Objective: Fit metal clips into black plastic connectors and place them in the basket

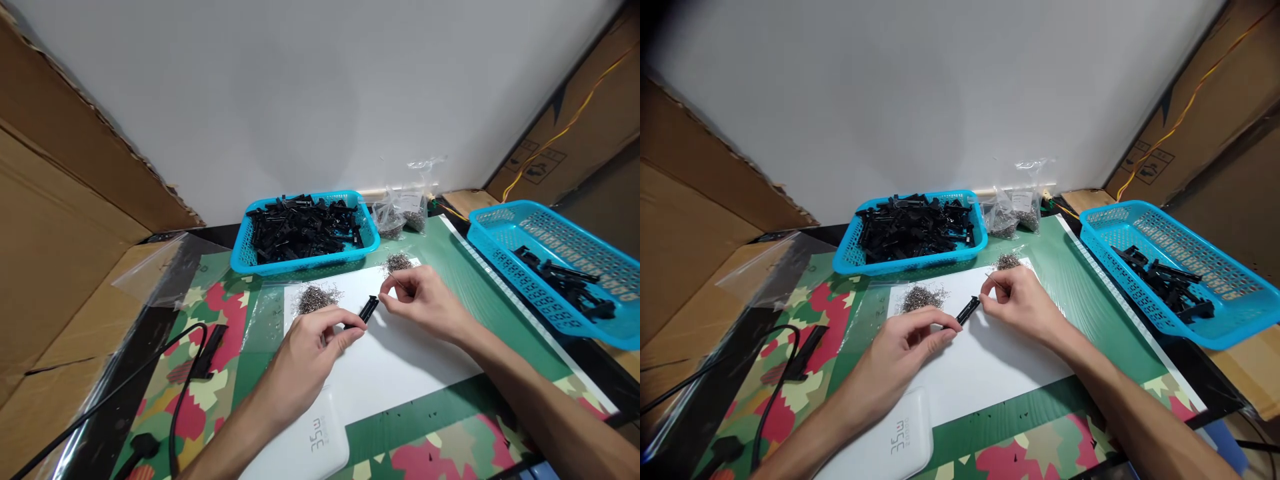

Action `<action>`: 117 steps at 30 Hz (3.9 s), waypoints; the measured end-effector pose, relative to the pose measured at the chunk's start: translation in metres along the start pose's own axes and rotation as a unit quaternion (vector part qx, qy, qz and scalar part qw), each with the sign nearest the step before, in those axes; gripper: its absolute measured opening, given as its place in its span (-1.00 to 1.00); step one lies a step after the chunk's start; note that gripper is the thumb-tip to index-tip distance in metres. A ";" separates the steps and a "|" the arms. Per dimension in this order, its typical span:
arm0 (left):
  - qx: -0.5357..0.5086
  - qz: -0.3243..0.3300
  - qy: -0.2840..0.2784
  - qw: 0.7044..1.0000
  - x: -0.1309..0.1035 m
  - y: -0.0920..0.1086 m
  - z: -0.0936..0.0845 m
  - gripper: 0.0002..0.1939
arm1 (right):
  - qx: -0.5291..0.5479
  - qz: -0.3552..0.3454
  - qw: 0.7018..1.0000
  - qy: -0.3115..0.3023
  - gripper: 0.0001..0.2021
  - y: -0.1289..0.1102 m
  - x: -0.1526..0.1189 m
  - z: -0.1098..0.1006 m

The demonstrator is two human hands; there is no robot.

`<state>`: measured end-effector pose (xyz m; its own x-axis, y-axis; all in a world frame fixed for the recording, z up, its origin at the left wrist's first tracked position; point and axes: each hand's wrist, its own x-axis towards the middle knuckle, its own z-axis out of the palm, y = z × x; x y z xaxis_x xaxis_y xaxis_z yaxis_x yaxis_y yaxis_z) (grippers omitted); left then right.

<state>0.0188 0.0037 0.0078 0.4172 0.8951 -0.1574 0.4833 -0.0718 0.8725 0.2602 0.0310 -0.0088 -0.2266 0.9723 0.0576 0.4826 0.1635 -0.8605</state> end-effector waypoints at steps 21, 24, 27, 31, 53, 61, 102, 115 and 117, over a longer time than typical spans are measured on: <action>0.030 -0.030 -0.028 0.999 0.001 -0.003 0.001 -0.76 | -0.103 -0.004 0.994 -0.040 -0.88 0.002 -0.003 0.010; 0.038 -0.030 -0.029 0.998 0.000 -0.002 0.000 -0.76 | -0.124 -0.017 0.991 -0.040 -0.87 0.002 -0.004 0.012; 0.040 -0.031 -0.034 0.998 0.000 -0.001 0.001 -0.76 | -0.133 -0.027 0.990 -0.039 -0.87 0.003 -0.004 0.013; 0.042 -0.025 -0.042 0.998 0.000 0.000 0.001 -0.75 | -0.138 -0.044 0.989 -0.036 -0.85 0.003 -0.005 0.016; -0.004 -0.033 -0.032 0.999 0.003 -0.010 0.003 -0.66 | -0.110 -0.027 0.986 -0.120 -0.77 0.011 -0.001 -0.018; 0.018 -0.023 -0.022 0.999 0.004 -0.008 0.002 -0.69 | -0.118 -0.035 0.990 -0.069 -0.68 0.007 0.001 -0.024; -0.061 0.025 0.034 0.997 0.006 -0.005 -0.006 -0.71 | 0.080 -0.066 0.956 -0.276 -0.88 -0.005 -0.009 -0.016; -0.101 0.027 -0.020 0.994 0.007 -0.008 -0.005 -0.68 | 0.153 -0.076 0.979 -0.108 -0.92 -0.008 -0.015 0.025; -0.101 0.023 -0.014 0.994 0.007 -0.009 -0.005 -0.68 | 0.135 -0.091 0.983 -0.088 -0.94 -0.009 -0.016 0.025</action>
<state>0.0132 0.0126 0.0017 0.4579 0.8800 -0.1257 0.2995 -0.0196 0.9539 0.2382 0.0095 -0.0145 -0.4432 0.8831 0.1541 0.1844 0.2581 -0.9484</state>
